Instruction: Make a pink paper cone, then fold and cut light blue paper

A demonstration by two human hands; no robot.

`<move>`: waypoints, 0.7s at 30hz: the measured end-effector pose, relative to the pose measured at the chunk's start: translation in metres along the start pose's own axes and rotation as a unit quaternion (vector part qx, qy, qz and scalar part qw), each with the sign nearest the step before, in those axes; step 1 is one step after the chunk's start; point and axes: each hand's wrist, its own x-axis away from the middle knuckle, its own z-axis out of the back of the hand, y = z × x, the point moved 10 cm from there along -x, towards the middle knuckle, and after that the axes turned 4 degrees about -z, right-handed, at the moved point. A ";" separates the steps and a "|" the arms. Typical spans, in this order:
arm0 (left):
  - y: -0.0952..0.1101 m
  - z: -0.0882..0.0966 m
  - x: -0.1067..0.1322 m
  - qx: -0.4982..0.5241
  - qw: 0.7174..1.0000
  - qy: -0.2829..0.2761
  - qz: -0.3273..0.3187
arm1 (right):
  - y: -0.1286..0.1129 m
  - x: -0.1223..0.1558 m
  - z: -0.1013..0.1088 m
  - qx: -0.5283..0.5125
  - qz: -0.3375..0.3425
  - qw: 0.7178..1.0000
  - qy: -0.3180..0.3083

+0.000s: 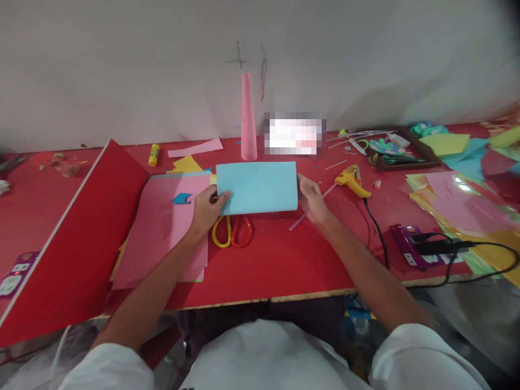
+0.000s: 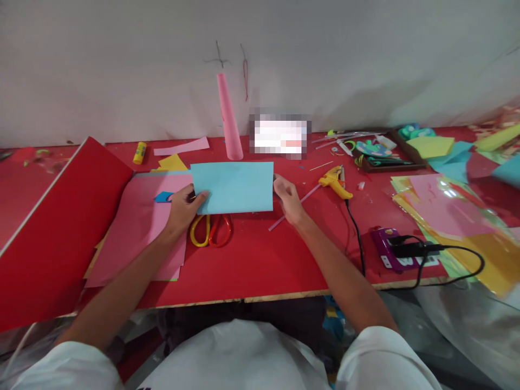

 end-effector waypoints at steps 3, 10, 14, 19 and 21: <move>0.007 -0.006 0.002 -0.006 1.000 -0.020 -0.006 | 0.001 0.000 0.009 0.024 0.012 0.999 0.043; 0.004 -0.025 0.005 0.097 0.991 -0.095 0.003 | 0.014 -0.003 0.020 0.023 -0.008 0.997 0.077; 0.011 -0.015 0.002 0.078 0.995 -0.056 -0.016 | 0.006 -0.001 0.001 0.047 0.003 0.999 0.007; 0.018 -0.011 0.001 0.030 0.997 -0.046 -0.056 | -0.005 0.003 -0.003 0.044 0.011 0.999 -0.005; 0.019 -0.017 0.002 0.019 0.995 -0.069 -0.065 | -0.003 0.001 0.000 0.074 0.007 0.997 0.001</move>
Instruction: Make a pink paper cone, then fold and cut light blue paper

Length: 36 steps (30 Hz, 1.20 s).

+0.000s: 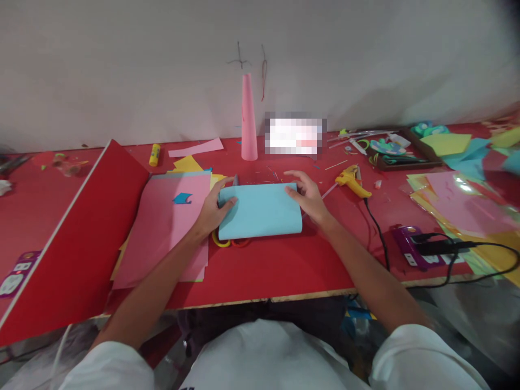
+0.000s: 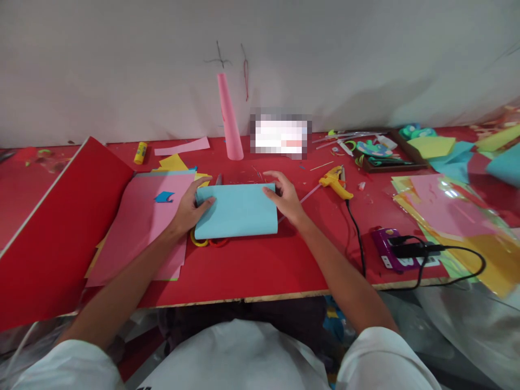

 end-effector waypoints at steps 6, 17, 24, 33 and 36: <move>-0.004 -0.006 0.002 -0.063 0.997 -0.029 0.031 | 0.000 -0.005 0.000 0.101 0.055 0.993 -0.012; 0.000 0.003 0.000 -0.080 0.997 0.000 0.011 | 0.003 -0.007 0.002 0.124 0.056 0.989 -0.055; -0.003 0.004 0.001 -0.050 0.998 0.011 0.019 | 0.010 -0.010 0.001 0.096 0.054 0.991 -0.071; 0.002 0.011 0.000 -0.063 0.997 0.039 0.007 | 0.004 -0.009 0.010 0.082 0.078 0.993 -0.042; 0.000 0.013 0.000 -0.061 0.997 0.052 0.007 | 0.006 -0.009 0.010 0.084 0.079 0.993 -0.035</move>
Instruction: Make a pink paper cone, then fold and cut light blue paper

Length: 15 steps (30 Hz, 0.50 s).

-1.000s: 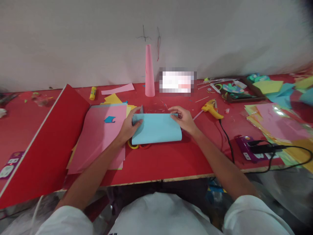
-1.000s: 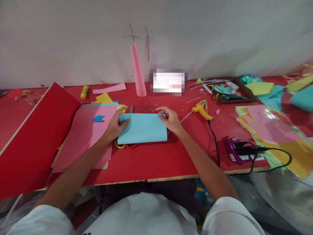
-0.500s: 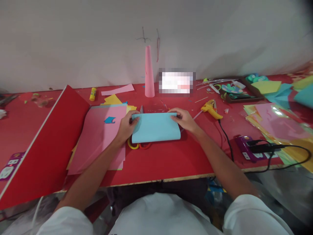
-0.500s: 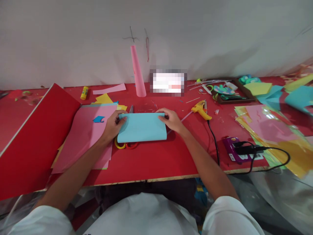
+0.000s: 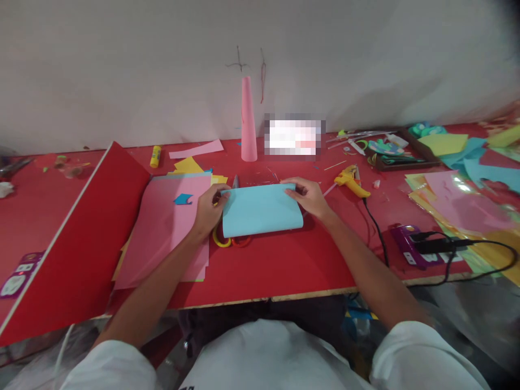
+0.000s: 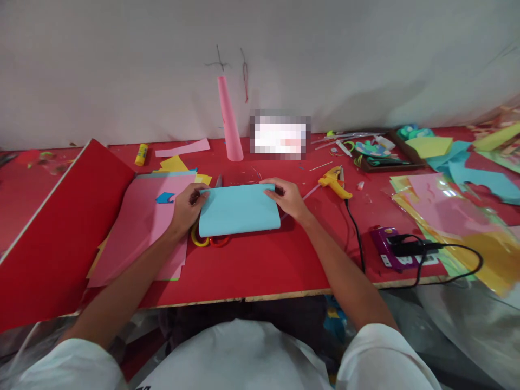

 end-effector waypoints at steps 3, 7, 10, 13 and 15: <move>-0.002 0.001 0.000 0.000 1.000 0.001 0.003 | 0.001 0.000 -0.001 0.007 0.005 1.000 0.003; -0.001 0.002 0.000 -0.003 1.000 0.005 0.003 | 0.002 0.001 -0.001 0.009 0.010 1.000 0.003; -0.001 0.003 0.000 0.000 1.000 0.010 -0.003 | 0.001 0.001 -0.001 0.013 0.008 1.000 0.000; -0.003 0.004 0.001 0.001 1.000 0.020 -0.004 | -0.001 0.002 -0.001 0.014 0.007 1.000 0.002; -0.005 0.005 0.001 0.002 1.000 0.027 -0.003 | -0.003 0.002 -0.001 0.016 0.006 1.000 0.002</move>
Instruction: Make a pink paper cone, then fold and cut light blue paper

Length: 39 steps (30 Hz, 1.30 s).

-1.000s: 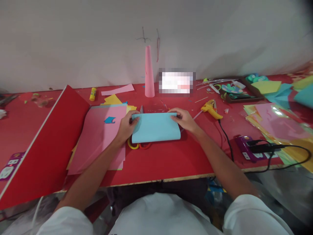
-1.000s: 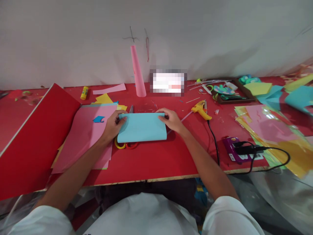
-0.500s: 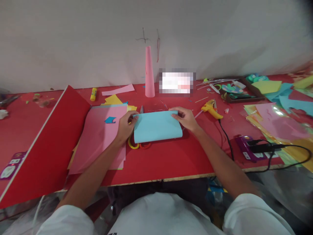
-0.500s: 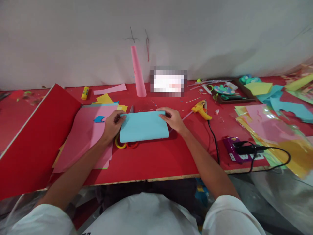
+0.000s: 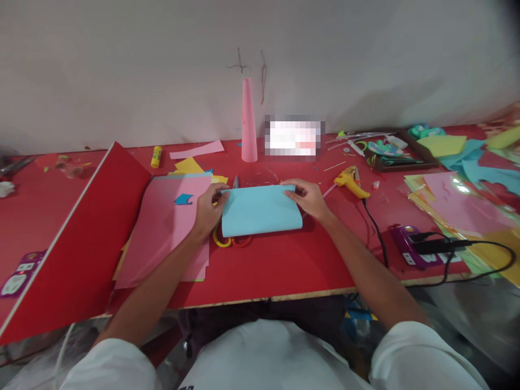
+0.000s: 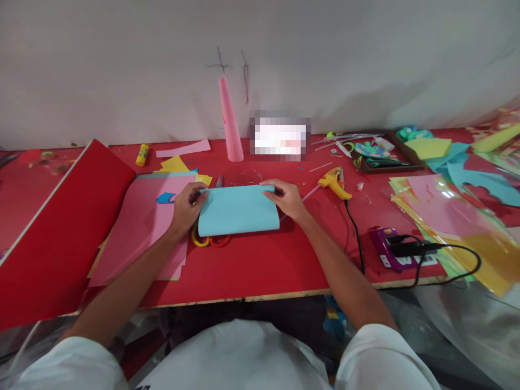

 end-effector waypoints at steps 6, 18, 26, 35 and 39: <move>0.000 -0.001 0.001 -0.003 1.000 -0.016 0.002 | 0.001 0.000 -0.001 0.002 -0.005 1.000 0.000; -0.001 -0.001 0.000 0.011 1.000 -0.010 0.000 | -0.004 0.001 -0.001 0.023 0.001 1.000 0.013; -0.004 -0.002 0.000 0.005 1.000 -0.015 0.016 | 0.003 0.000 -0.002 -0.004 -0.005 1.000 0.004; 0.000 -0.002 0.000 0.010 1.000 -0.017 0.016 | 0.001 0.000 0.001 0.006 0.001 1.000 0.006; 0.003 -0.002 -0.001 0.011 1.000 -0.011 0.015 | 0.000 0.000 0.002 0.010 0.002 1.000 0.014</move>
